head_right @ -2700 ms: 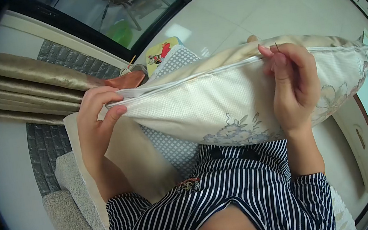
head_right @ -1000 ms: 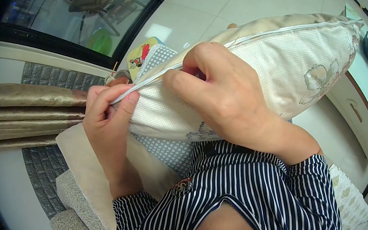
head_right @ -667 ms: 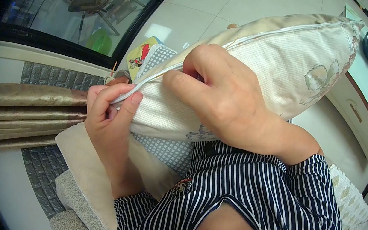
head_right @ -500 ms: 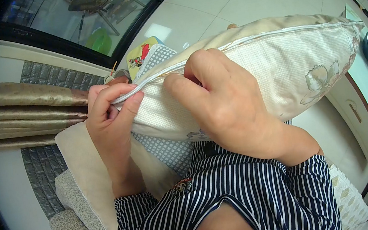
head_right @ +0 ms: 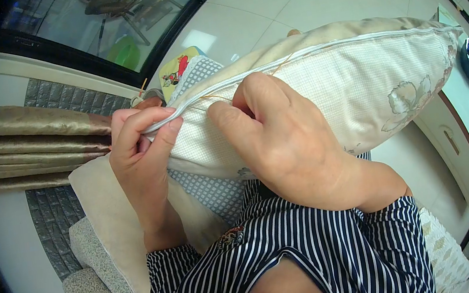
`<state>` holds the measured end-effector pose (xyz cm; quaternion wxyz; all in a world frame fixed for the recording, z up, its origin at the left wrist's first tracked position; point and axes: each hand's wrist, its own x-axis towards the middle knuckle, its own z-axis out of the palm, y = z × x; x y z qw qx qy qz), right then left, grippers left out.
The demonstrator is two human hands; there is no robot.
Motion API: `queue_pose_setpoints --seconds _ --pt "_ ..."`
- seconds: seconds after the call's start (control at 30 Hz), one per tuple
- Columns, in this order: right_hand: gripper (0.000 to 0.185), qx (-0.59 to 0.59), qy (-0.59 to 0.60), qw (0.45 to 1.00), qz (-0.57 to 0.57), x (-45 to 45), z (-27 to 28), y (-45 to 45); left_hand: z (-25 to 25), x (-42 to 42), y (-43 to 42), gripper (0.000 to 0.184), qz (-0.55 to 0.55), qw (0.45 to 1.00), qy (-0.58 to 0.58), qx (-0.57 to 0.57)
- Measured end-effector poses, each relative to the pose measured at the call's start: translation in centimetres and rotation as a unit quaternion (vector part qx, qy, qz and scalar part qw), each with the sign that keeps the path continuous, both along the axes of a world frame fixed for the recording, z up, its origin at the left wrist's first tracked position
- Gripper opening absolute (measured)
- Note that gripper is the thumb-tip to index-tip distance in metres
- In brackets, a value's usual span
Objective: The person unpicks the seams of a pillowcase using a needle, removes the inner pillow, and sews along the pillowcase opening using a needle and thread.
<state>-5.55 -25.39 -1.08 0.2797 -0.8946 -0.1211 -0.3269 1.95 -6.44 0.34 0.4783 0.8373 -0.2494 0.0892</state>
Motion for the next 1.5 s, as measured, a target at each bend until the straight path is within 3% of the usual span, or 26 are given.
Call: queue_pose_setpoints --seconds 0.87,0.97,1.17,1.23,1.27,1.33,1.5 --pt "0.023 0.007 -0.021 0.999 0.027 2.0 -0.5 0.7 -0.2 -0.2 -0.2 0.017 -0.015 1.000 -0.020 -0.001" --pt "0.019 -0.016 -0.012 0.999 0.026 2.2 0.3 0.1 0.3 0.0 -0.1 0.018 0.045 0.999 0.022 -0.011" --pt "0.017 0.073 0.046 0.994 0.062 2.6 0.4 -0.6 0.7 1.9 1.4 0.016 -0.043 0.995 0.066 0.064" --pt "0.017 0.088 0.056 0.992 0.065 2.6 0.3 -0.5 0.5 2.8 1.9 0.018 -0.131 0.971 0.199 -0.021" --pt "0.018 0.103 0.066 0.990 0.067 2.7 0.2 -0.5 0.6 2.9 1.8 0.018 -0.130 0.971 0.200 -0.022" --pt "0.018 0.111 0.076 0.988 0.074 2.7 0.2 -0.7 1.1 3.0 1.6 0.021 -0.153 0.927 0.331 -0.087" --pt "0.015 0.127 0.063 0.985 0.094 2.9 -0.2 -0.9 1.4 4.4 2.4 0.021 -0.190 0.860 0.463 -0.102"
